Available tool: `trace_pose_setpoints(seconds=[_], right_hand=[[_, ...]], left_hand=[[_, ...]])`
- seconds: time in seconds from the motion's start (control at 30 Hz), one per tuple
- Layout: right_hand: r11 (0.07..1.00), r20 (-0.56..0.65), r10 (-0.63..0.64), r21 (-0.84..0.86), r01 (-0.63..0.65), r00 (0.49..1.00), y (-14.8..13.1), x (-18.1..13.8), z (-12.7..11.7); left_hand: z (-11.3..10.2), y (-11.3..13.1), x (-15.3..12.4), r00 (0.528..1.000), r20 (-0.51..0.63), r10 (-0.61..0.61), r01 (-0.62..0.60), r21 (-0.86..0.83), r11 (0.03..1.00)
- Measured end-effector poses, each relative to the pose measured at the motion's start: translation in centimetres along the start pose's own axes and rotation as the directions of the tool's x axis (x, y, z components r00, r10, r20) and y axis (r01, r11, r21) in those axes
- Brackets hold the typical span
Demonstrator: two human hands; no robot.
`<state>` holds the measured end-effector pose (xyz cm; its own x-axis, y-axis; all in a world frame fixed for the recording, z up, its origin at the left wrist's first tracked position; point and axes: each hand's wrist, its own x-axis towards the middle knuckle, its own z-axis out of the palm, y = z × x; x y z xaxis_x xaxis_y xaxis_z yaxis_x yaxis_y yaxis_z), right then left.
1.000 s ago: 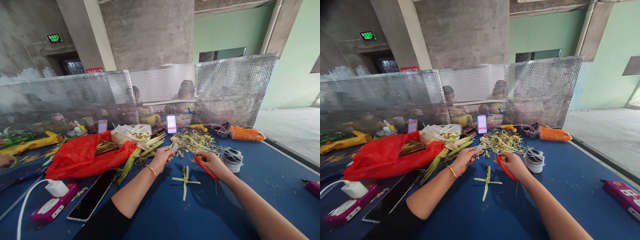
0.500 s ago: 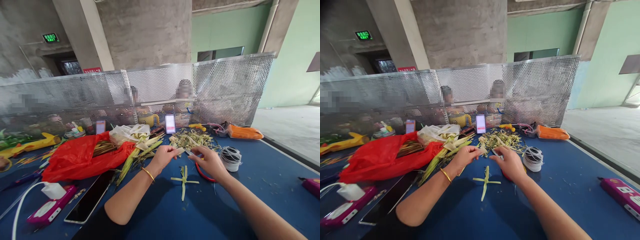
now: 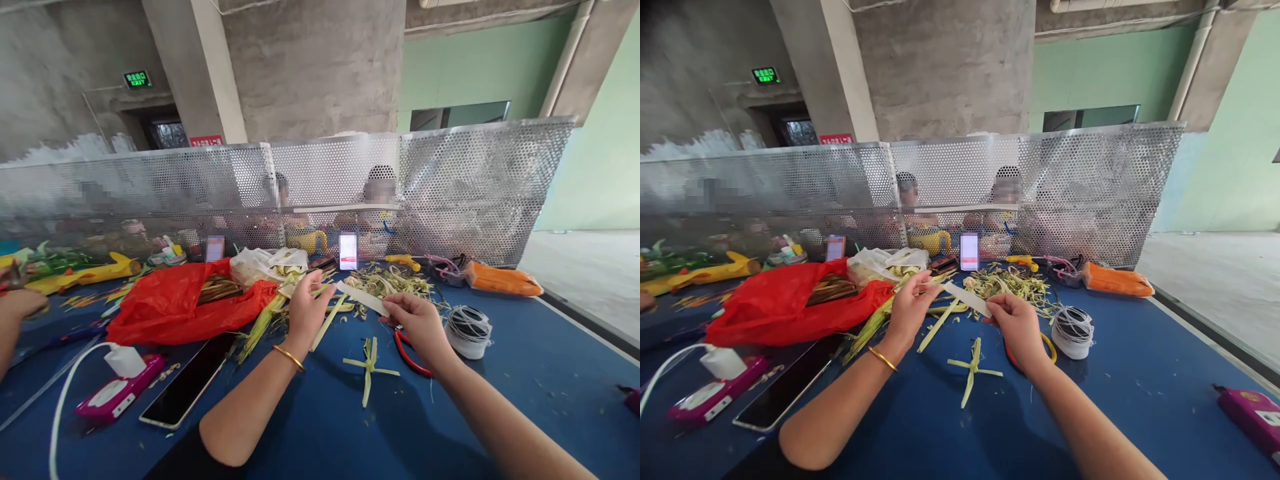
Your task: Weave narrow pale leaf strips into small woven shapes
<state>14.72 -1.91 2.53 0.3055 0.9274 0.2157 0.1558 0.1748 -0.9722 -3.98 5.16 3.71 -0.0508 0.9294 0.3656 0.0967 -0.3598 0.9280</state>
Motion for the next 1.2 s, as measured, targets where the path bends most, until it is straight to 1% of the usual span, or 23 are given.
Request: trace_pose_setpoints(seconds=[0.03,0.07,0.1,0.13,0.17,0.2,0.23,0.27,0.37,0.4,0.43,0.5,0.57,0.63,0.7,0.73,0.77,0.8,0.83,0.9,1.07,1.13,1.2], right_hand=[[1.0,-0.046,-0.01,0.01,0.011,0.999,0.1,-0.1,0.1],[1.0,-0.077,-0.019,0.01,0.02,0.997,0.3,-0.3,0.2],[1.0,-0.096,-0.028,0.001,0.028,0.995,0.4,-0.5,0.4],[0.999,-0.103,-0.039,-0.017,0.038,0.994,0.5,-0.7,0.7],[0.998,-0.098,-0.052,-0.046,0.048,0.994,0.7,-1.0,1.1],[0.995,-0.09,-0.067,-0.082,0.06,0.994,0.9,-1.4,1.5],[0.99,-0.076,-0.082,-0.118,0.073,0.994,1.1,-1.7,1.9],[0.985,-0.057,-0.094,-0.148,0.084,0.994,1.3,-2.0,2.2],[0.974,0.025,-0.102,-0.202,0.105,0.994,1.6,-2.9,3.0],[0.971,0.06,-0.102,-0.212,0.113,0.993,1.7,-3.1,3.1],[0.966,0.096,-0.109,-0.223,0.128,0.989,1.7,-3.2,3.1],[0.952,0.15,-0.153,-0.243,0.187,0.977,1.6,-3.2,2.8],[0.914,0.186,-0.249,-0.28,0.294,0.951,1.5,-3.0,2.2],[0.823,0.237,-0.38,-0.355,0.444,0.894,1.3,-2.5,1.6],[0.682,0.328,-0.495,-0.427,0.593,0.805,1.2,-2.1,1.1],[0.614,0.373,-0.53,-0.451,0.648,0.762,1.1,-1.9,0.9],[0.561,0.407,-0.549,-0.468,0.683,0.73,1.1,-1.8,0.8],[0.528,0.422,-0.558,-0.484,0.698,0.714,1.0,-1.7,0.8],[0.515,0.42,-0.561,-0.498,0.697,0.714,1.0,-1.7,0.8],[0.545,0.387,-0.548,-0.508,0.667,0.742,1.0,-1.7,0.9],[0.748,0.295,-0.435,-0.407,0.524,0.851,0.9,-1.8,1.4],[0.817,0.255,-0.35,-0.387,0.427,0.901,0.9,-1.8,1.5],[0.856,0.228,-0.257,-0.397,0.331,0.939,0.9,-1.8,1.6]], left_hand=[[0.2,-0.2,-0.6,0.995,-0.074,-0.074,0.068,-0.079,0.995],[0.5,-0.3,-1.4,0.983,-0.03,-0.179,0.173,-0.148,0.974],[0.9,-0.4,-2.2,0.953,0.089,-0.289,0.301,-0.175,0.937],[1.2,-0.5,-3.1,0.895,0.223,-0.386,0.429,-0.193,0.882],[1.6,-0.5,-3.9,0.821,0.348,-0.453,0.541,-0.218,0.812],[1.9,-0.5,-4.6,0.753,0.429,-0.5,0.628,-0.241,0.74],[2.2,-0.6,-5.2,0.707,0.473,-0.526,0.68,-0.252,0.689],[2.4,-0.7,-5.6,0.702,0.474,-0.532,0.688,-0.257,0.679],[2.4,-1.1,-5.7,0.807,0.329,-0.491,0.58,-0.282,0.765],[2.3,-1.2,-5.5,0.83,0.293,-0.474,0.549,-0.284,0.786],[2.1,-1.3,-5.3,0.838,0.285,-0.466,0.538,-0.285,0.793],[1.7,-1.3,-4.9,0.825,0.325,-0.463,0.552,-0.285,0.783],[1.4,-1.2,-4.6,0.814,0.354,-0.461,0.562,-0.279,0.779],[1.2,-1.1,-4.5,0.816,0.351,-0.459,0.558,-0.273,0.784],[1.2,-1.0,-4.5,0.818,0.352,-0.455,0.553,-0.267,0.789],[1.2,-0.9,-4.6,0.817,0.357,-0.454,0.554,-0.264,0.79],[1.3,-0.9,-4.7,0.815,0.365,-0.45,0.553,-0.26,0.792],[1.3,-0.9,-4.7,0.813,0.376,-0.445,0.553,-0.257,0.792],[1.3,-0.9,-4.8,0.811,0.384,-0.442,0.554,-0.258,0.792],[1.4,-0.8,-5.0,0.805,0.398,-0.44,0.56,-0.263,0.786],[1.6,-0.5,-5.1,0.799,0.406,-0.444,0.567,-0.259,0.782],[1.6,-0.5,-5.2,0.808,0.399,-0.433,0.55,-0.249,0.797],[1.6,-0.5,-5.2,0.822,0.39,-0.415,0.523,-0.231,0.82]])
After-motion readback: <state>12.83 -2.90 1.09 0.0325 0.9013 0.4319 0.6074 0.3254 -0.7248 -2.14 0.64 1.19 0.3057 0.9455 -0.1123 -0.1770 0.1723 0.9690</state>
